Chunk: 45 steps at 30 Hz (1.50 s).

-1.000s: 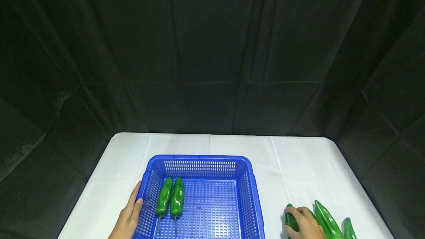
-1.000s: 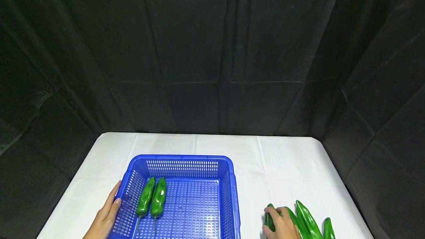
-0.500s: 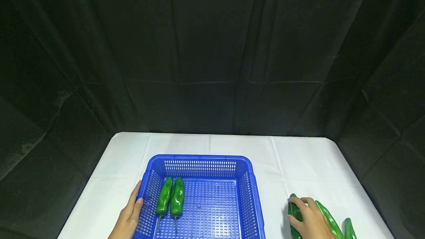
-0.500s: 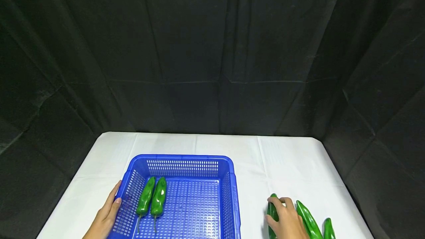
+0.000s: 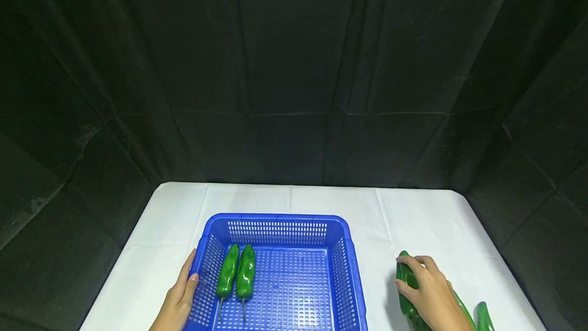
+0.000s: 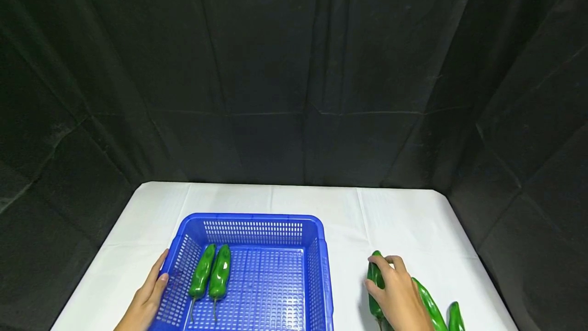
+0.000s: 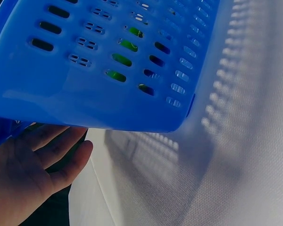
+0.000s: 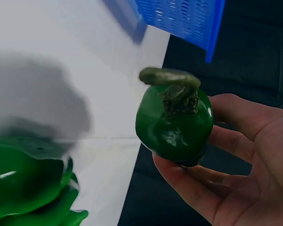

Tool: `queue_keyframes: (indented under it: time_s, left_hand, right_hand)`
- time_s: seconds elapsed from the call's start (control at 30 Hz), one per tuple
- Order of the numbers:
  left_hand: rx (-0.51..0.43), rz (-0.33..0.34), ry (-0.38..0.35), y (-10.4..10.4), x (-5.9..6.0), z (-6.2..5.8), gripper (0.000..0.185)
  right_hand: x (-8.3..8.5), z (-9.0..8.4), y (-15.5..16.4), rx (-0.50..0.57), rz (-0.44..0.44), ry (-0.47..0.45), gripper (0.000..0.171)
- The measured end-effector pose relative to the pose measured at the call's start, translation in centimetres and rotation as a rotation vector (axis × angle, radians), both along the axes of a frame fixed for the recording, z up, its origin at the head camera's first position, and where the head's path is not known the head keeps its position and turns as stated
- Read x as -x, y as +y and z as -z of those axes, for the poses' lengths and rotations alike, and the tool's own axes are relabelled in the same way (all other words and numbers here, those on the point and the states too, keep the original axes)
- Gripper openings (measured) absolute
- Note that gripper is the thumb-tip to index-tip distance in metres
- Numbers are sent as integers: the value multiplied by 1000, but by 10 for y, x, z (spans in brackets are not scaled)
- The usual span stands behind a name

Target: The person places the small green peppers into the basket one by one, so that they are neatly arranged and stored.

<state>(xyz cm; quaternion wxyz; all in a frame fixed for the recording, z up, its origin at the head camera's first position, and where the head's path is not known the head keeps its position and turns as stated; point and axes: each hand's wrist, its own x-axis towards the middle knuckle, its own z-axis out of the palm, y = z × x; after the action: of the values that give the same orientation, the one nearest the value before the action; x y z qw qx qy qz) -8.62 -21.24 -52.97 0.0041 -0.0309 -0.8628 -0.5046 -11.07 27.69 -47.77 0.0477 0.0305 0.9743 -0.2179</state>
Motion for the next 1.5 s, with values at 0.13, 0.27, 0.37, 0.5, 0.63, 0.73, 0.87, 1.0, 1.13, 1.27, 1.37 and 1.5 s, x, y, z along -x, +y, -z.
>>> queue_keyframes:
  time_s: [0.13,0.27,0.37,0.5,0.63,0.73,0.87,1.0,1.13,1.27,1.37,1.5]
  left_hand:
    - [-2,2,-7,0,1,1,52]
    - [-10,-4,-28,0,1,0,52]
    - [-18,-1,-36,0,1,0,52]
    - [-25,2,-23,0,1,2,52]
    - [-29,-6,-28,0,1,3,52]
    - [-30,-9,-41,0,0,2,52]
    - [-33,-10,-48,-1,0,1,53]
    - [-39,-11,-58,-1,1,1,53]
    - [-40,-24,-64,-2,1,1,52]
    - [-46,-37,-70,-2,2,1,52]
    - [-47,-36,-76,-2,1,1,52]
    - [-35,-32,-62,-2,1,1,52]
  right_hand:
    - [1,-7,-2,-13,-24,53,47]
    - [1,-13,-7,-15,-46,129,47]
    - [2,-19,-13,-7,-54,164,47]
    - [5,-29,-23,20,-66,217,46]
    - [8,-39,-36,50,-75,252,45]
    - [12,-47,-48,76,-67,227,45]
    - [17,-55,-62,100,-90,266,44]
    - [20,-61,-73,105,-120,313,43]
    - [22,-66,-84,127,-123,272,44]
    - [25,-68,-96,150,-130,258,43]
    - [27,-67,-104,155,-142,270,42]
    - [29,-66,-115,165,-162,272,42]
